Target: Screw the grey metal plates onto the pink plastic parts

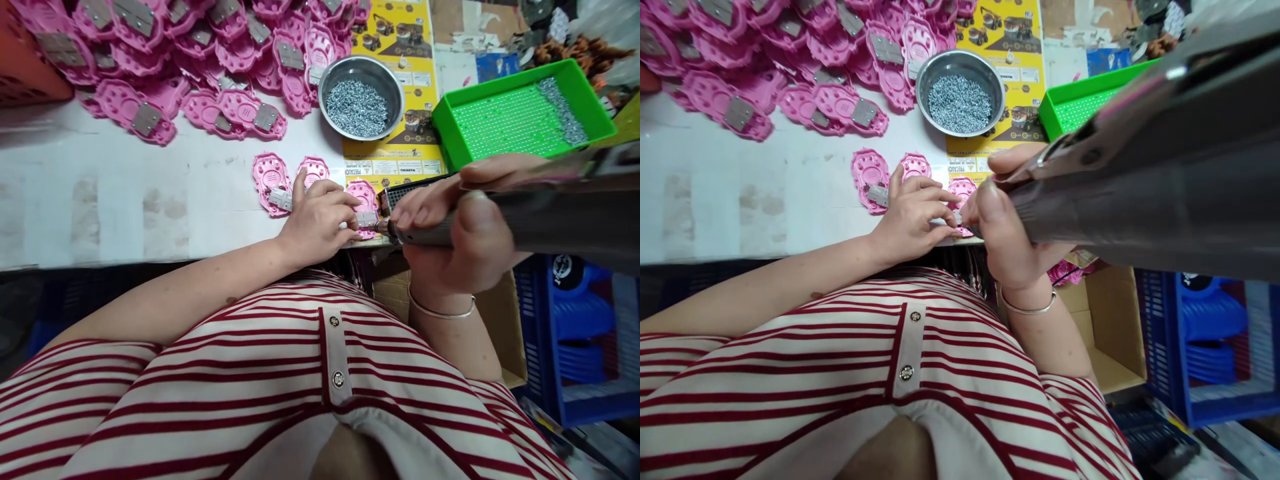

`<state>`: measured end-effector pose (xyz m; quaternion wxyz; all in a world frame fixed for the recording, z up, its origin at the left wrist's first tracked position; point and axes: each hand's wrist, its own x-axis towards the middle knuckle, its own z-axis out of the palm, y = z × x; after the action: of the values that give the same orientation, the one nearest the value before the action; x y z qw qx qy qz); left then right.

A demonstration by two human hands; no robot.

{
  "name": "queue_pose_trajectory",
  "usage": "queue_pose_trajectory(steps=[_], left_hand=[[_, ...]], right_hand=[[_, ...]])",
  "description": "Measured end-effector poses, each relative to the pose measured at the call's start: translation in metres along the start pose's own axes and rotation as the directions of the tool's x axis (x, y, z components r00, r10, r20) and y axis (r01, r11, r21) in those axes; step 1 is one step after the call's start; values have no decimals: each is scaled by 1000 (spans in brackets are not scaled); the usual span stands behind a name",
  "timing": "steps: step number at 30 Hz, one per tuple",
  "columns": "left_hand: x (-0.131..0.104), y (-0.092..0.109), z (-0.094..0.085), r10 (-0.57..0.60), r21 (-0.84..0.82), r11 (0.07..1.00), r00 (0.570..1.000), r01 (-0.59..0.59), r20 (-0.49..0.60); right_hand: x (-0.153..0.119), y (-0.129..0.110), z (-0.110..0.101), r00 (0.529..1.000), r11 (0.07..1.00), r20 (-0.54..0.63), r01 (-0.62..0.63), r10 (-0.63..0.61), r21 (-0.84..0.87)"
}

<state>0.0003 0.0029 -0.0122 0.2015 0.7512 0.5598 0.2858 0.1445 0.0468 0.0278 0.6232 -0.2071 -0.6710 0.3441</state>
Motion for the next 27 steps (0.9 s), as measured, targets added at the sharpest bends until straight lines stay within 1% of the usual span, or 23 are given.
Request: queue_pose_trajectory(steps=[1, 2, 3, 6, 10, 16, 21, 23, 27], left_hand=[[0, 1, -1, -4, -1, 1000, 1000, 4, -16], [0, 1, -1, -7, -1, 1000, 1000, 7, -27], [-1, 2, -2, -8, -3, 1000, 999, 8, -34], [-1, 3, -3, -8, -16, 1000, 999, 7, -39], [-2, 4, -3, -7, -32, 999, 999, 6, -39], [-1, 5, -2, 6, -20, 1000, 1000, -7, -29], [3, 4, 0, -17, 49, 999, 1000, 16, 11], [4, 3, 0, -21, 87, 996, 999, 17, 41], [8, 2, -1, -28, 125, 992, 996, 17, 86]], right_hand=[[4, -4, 1, 996, 995, 11, 89, -90, 53], [7, -8, 1, 989, 986, 28, 139, -143, 92], [10, -12, 2, 987, 983, 47, 148, -154, 108], [15, -20, 3, 986, 981, 47, 157, -163, 117], [16, -22, 5, 981, 977, 66, 172, -181, 124], [15, -22, 4, 989, 993, 102, 106, -111, 56], [7, -12, 0, 992, 992, -3, 123, -123, -16], [4, -6, 1, 995, 995, -45, 90, -92, -41], [-1, 5, 5, 986, 1000, -167, 24, -24, -3]])
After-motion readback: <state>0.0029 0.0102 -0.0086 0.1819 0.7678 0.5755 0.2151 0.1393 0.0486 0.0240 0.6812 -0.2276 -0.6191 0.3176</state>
